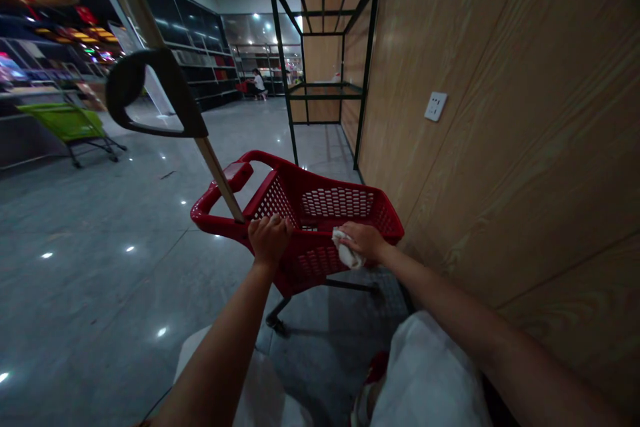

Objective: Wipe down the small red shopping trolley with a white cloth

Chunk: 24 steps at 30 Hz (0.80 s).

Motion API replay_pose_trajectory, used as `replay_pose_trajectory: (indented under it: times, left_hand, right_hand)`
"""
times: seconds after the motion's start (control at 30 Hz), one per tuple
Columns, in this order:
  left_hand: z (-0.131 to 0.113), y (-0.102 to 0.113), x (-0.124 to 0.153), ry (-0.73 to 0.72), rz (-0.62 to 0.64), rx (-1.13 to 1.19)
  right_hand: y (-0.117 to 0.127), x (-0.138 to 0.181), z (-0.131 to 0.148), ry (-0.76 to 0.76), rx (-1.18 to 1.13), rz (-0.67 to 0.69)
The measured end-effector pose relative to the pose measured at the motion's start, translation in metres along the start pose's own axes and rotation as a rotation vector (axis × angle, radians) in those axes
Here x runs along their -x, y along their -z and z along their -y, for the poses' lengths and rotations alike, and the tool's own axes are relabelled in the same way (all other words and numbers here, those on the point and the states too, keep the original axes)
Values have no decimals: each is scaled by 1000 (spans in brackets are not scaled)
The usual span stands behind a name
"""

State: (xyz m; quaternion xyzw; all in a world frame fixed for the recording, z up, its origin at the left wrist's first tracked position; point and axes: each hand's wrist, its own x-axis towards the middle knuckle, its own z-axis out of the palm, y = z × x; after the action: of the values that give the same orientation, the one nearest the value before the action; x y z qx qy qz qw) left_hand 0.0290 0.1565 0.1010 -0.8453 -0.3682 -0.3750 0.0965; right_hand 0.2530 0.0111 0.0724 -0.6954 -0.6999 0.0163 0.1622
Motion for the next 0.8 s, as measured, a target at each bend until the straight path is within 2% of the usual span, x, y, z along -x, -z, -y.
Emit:
replay_pose_trajectory:
  times: [0.1, 0.2, 0.3, 0.5, 0.6, 0.7, 0.8]
  left_hand:
    - [-3, -1, -1, -11, -15, -27]
    - [-6, -2, -2, -15, -50, -41]
    - [-8, -4, -2, -15, -84, -38]
    - [-10, -1, -1, -28, -88, -48]
    - [-7, 2, 0, -35, -62, -53]
    - [-2, 2, 0, -47, -11, -34]
    - [2, 0, 0, -42, 7, -29]
  right_hand:
    - [7, 32, -36, -80, 31, 4]
    - [7, 45, -46, -137, 47, -18]
    - [2, 30, -23, -153, 75, -33]
    - [-11, -52, 81, 1, 4, -92]
    - [-15, -76, 114, -40, -42, -116]
    - [-16, -71, 110, 1, -72, -136]
    - [-12, -43, 73, 14, -58, -119]
